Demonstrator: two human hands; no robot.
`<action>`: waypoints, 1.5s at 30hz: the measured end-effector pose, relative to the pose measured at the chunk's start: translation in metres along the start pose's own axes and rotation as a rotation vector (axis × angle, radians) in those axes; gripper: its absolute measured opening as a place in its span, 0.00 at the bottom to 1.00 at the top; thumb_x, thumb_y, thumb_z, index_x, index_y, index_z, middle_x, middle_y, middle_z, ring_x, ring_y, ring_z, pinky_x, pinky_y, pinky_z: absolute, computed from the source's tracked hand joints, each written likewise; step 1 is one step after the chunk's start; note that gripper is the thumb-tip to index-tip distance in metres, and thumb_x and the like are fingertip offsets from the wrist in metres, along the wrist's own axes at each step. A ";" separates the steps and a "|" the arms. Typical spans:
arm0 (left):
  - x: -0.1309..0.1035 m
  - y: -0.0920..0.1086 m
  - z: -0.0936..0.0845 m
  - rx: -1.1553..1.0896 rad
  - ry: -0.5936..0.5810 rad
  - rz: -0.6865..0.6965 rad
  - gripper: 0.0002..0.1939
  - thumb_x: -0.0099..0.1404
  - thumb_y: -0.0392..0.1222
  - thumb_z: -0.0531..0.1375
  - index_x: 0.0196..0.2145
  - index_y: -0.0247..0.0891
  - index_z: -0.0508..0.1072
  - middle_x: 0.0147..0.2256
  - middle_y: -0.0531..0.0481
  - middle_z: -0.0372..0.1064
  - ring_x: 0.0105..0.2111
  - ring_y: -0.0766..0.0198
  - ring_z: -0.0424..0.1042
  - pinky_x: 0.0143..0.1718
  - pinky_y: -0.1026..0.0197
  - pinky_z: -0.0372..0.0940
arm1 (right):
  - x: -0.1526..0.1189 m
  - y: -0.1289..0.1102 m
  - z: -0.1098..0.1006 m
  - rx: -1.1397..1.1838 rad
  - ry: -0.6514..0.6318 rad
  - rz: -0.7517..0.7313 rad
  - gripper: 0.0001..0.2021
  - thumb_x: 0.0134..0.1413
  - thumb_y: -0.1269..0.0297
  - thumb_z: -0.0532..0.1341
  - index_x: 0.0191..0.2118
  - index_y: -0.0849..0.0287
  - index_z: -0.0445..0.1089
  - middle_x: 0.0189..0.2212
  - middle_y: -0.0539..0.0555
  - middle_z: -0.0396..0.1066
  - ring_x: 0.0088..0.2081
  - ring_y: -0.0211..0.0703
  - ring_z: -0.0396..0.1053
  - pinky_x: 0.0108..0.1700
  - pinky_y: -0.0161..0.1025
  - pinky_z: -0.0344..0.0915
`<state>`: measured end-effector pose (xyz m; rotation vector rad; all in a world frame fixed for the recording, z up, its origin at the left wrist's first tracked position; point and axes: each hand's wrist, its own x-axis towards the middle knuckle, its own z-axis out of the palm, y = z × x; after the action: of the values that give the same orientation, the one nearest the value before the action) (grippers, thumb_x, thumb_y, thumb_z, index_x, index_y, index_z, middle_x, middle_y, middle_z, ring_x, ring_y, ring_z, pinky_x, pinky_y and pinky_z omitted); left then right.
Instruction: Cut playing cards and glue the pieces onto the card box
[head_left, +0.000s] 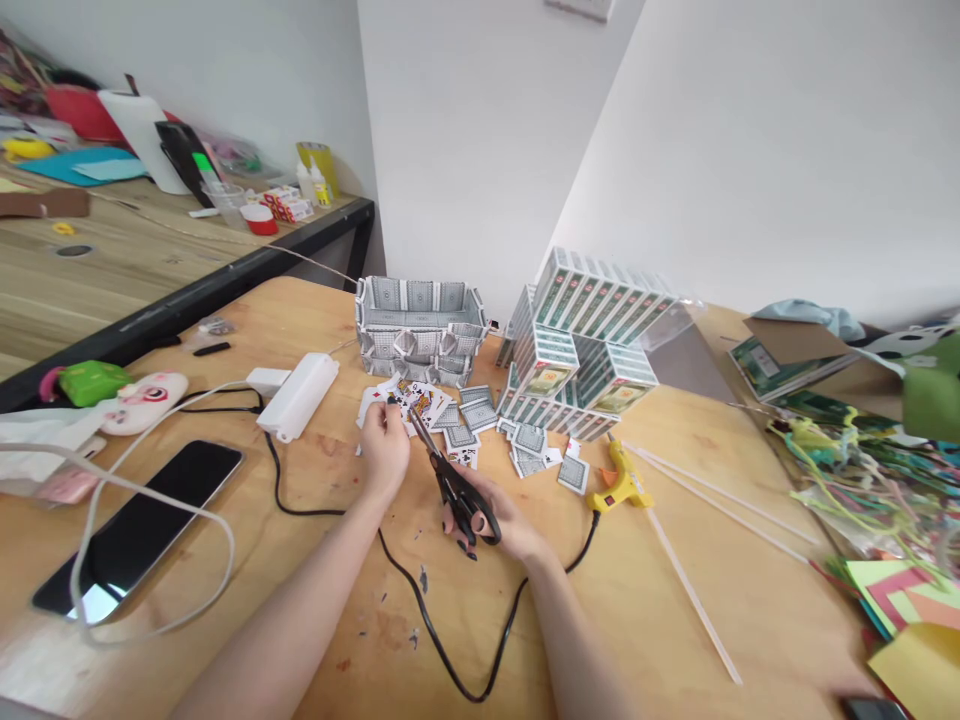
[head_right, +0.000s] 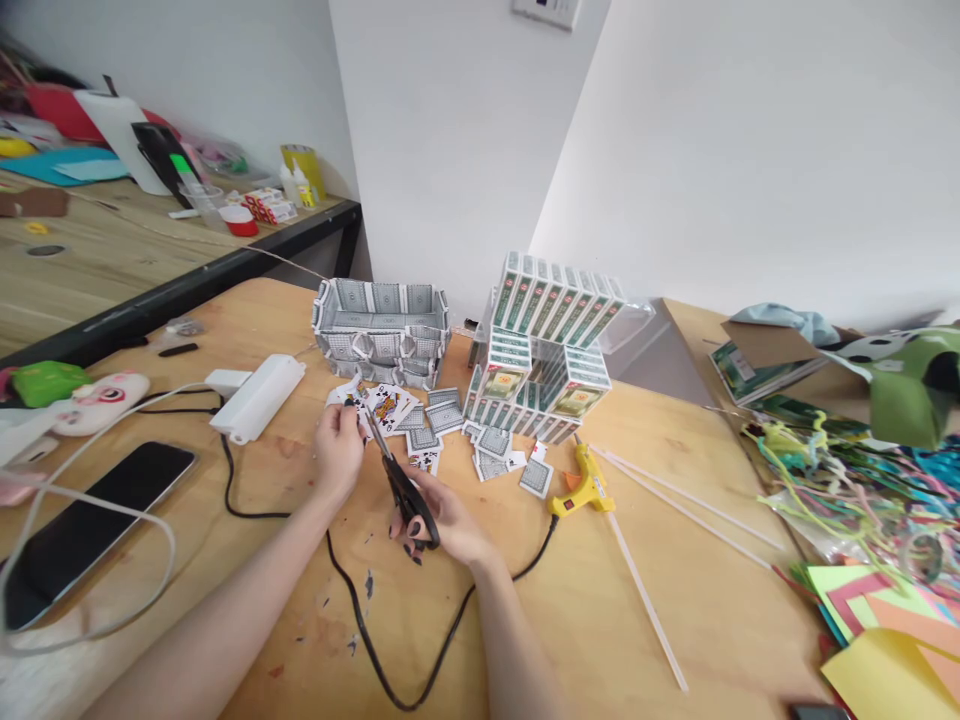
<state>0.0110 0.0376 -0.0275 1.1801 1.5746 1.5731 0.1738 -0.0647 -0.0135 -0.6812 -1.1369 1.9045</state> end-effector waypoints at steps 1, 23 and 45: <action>0.000 0.002 0.000 0.014 0.004 0.004 0.12 0.60 0.41 0.50 0.20 0.39 0.56 0.17 0.57 0.53 0.20 0.68 0.56 0.23 0.65 0.52 | 0.000 -0.001 0.001 0.001 0.002 0.002 0.43 0.36 0.46 0.67 0.58 0.57 0.52 0.26 0.50 0.70 0.20 0.34 0.62 0.18 0.31 0.59; -0.020 0.023 0.004 0.073 -0.351 0.073 0.14 0.58 0.40 0.52 0.17 0.39 0.53 0.15 0.58 0.50 0.18 0.69 0.53 0.21 0.66 0.50 | 0.003 -0.002 0.013 -0.034 0.186 -0.062 0.42 0.38 0.40 0.62 0.58 0.54 0.51 0.29 0.53 0.68 0.19 0.35 0.58 0.19 0.34 0.57; -0.021 0.024 -0.001 0.023 -0.382 0.094 0.13 0.59 0.39 0.50 0.18 0.38 0.53 0.16 0.58 0.49 0.18 0.71 0.53 0.21 0.66 0.50 | 0.002 0.005 0.008 -0.022 0.115 -0.100 0.42 0.41 0.38 0.59 0.59 0.53 0.48 0.31 0.53 0.66 0.21 0.35 0.58 0.19 0.34 0.57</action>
<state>0.0222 0.0162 -0.0075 1.4844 1.3057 1.2918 0.1647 -0.0678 -0.0141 -0.7231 -1.1008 1.7484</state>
